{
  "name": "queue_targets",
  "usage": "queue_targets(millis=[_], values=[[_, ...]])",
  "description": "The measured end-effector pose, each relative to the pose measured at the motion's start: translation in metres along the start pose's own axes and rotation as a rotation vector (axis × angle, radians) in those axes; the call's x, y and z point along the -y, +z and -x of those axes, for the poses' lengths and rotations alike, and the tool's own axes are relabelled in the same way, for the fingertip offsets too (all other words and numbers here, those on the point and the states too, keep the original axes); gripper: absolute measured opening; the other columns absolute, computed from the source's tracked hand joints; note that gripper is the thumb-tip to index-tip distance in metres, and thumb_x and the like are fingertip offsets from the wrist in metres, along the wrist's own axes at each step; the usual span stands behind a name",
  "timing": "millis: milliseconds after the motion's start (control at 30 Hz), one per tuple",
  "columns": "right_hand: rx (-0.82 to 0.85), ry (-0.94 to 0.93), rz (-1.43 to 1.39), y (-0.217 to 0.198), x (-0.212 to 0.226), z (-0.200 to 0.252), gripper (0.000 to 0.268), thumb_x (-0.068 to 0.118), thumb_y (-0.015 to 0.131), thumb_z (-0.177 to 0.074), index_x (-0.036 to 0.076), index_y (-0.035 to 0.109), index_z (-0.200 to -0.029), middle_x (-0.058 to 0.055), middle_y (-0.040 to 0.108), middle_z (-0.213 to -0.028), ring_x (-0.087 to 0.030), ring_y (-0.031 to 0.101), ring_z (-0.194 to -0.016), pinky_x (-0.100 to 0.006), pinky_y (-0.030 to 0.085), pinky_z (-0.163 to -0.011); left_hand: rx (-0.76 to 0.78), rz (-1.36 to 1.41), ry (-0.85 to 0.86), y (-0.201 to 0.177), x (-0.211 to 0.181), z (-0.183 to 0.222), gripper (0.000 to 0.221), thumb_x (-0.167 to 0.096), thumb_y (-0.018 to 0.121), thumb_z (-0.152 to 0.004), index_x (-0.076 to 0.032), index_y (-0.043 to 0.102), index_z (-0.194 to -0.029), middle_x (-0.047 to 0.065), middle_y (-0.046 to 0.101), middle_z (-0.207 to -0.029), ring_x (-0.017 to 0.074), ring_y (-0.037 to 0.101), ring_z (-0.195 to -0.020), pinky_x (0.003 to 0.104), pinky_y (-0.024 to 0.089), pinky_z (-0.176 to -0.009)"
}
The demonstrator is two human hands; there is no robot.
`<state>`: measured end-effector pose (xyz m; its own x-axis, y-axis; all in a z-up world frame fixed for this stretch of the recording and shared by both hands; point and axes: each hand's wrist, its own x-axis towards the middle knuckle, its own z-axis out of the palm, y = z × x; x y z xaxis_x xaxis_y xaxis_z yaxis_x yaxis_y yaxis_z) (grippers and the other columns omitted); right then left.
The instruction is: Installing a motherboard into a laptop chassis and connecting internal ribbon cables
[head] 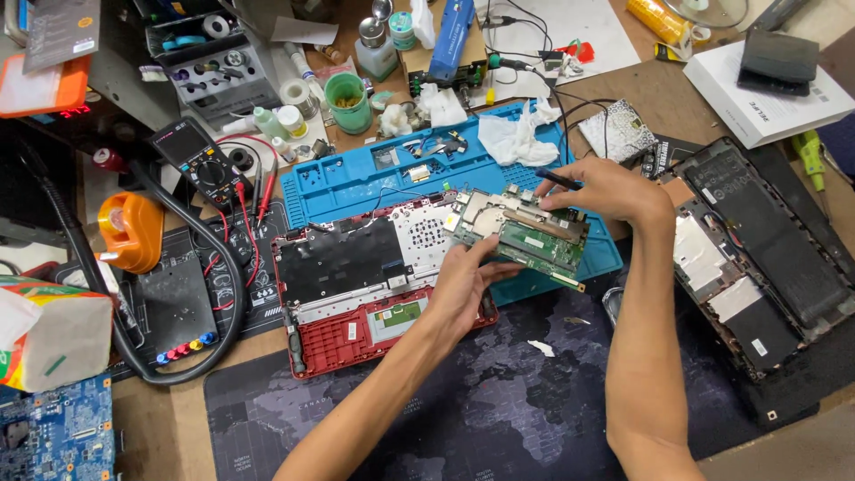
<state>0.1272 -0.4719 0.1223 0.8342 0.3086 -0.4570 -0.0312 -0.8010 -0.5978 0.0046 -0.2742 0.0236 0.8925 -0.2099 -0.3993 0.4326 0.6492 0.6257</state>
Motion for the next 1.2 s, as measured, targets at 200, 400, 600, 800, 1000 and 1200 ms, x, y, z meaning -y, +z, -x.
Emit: queue_targets(millis=[200,400,600,800,1000,1200], values=[[0.087,-0.063,0.035,0.012,0.039,0.007,0.028,0.026,0.077,-0.09,0.013,0.081,-0.114,-0.021,0.076,-0.113,-0.05,0.047,-0.139,-0.071,0.03,-0.117,-0.12,0.056,0.084,-0.012,-0.022,0.023,0.044,-0.015,0.068,-0.096,0.0,0.042,-0.127,0.026,0.07,-0.106,0.0415,0.076,-0.084,0.046,0.063,-0.083],[0.187,-0.102,0.043,0.028,0.063,0.011,0.03,0.023,0.075,-0.091,0.006,0.078,-0.116,-0.026,0.072,-0.121,-0.055,0.041,-0.141,-0.076,0.025,-0.117,-0.106,0.023,0.096,-0.028,-0.044,0.046,0.063,-0.03,0.061,-0.101,-0.004,0.032,-0.151,0.016,0.068,-0.09,0.0414,0.076,-0.092,0.045,0.058,-0.094],[0.182,-0.189,0.053,0.036,0.091,0.022,0.056,0.033,0.071,-0.093,-0.003,0.061,-0.135,-0.03,0.066,-0.127,-0.056,0.041,-0.139,-0.078,0.03,-0.113,-0.117,-0.005,0.109,-0.06,-0.037,0.059,0.049,-0.018,0.057,-0.101,-0.008,0.038,-0.146,0.024,0.073,-0.103,0.0412,0.077,-0.087,0.042,0.06,-0.086],[0.191,-0.181,0.054,0.049,0.071,-0.001,0.049,0.035,0.068,-0.097,0.004,0.063,-0.134,-0.027,0.067,-0.127,-0.052,0.046,-0.139,-0.074,0.036,-0.11,-0.134,-0.105,0.253,-0.076,-0.063,0.089,0.058,-0.007,0.056,-0.099,-0.013,0.03,-0.151,0.02,0.064,-0.121,0.0315,0.076,-0.072,0.037,0.06,-0.072],[0.27,-0.258,-0.044,0.074,0.083,-0.007,0.036,0.028,0.073,-0.092,0.007,0.072,-0.121,-0.022,0.077,-0.112,-0.05,0.054,-0.133,-0.07,0.036,-0.11,-0.133,-0.131,0.31,-0.109,-0.076,0.113,0.057,-0.001,0.055,-0.096,-0.013,0.032,-0.147,0.016,0.059,-0.118,0.029,0.074,-0.067,0.035,0.058,-0.066],[0.175,-0.325,-0.012,0.094,0.09,-0.016,0.023,0.032,0.069,-0.095,0.016,0.077,-0.11,-0.008,0.082,-0.091,-0.03,0.07,-0.105,-0.051,0.05,-0.093,-0.137,-0.123,0.348,-0.15,-0.082,0.127,0.054,-0.001,0.058,-0.094,-0.011,0.037,-0.142,0.02,0.06,-0.112,0.0312,0.073,-0.061,0.036,0.057,-0.057]])
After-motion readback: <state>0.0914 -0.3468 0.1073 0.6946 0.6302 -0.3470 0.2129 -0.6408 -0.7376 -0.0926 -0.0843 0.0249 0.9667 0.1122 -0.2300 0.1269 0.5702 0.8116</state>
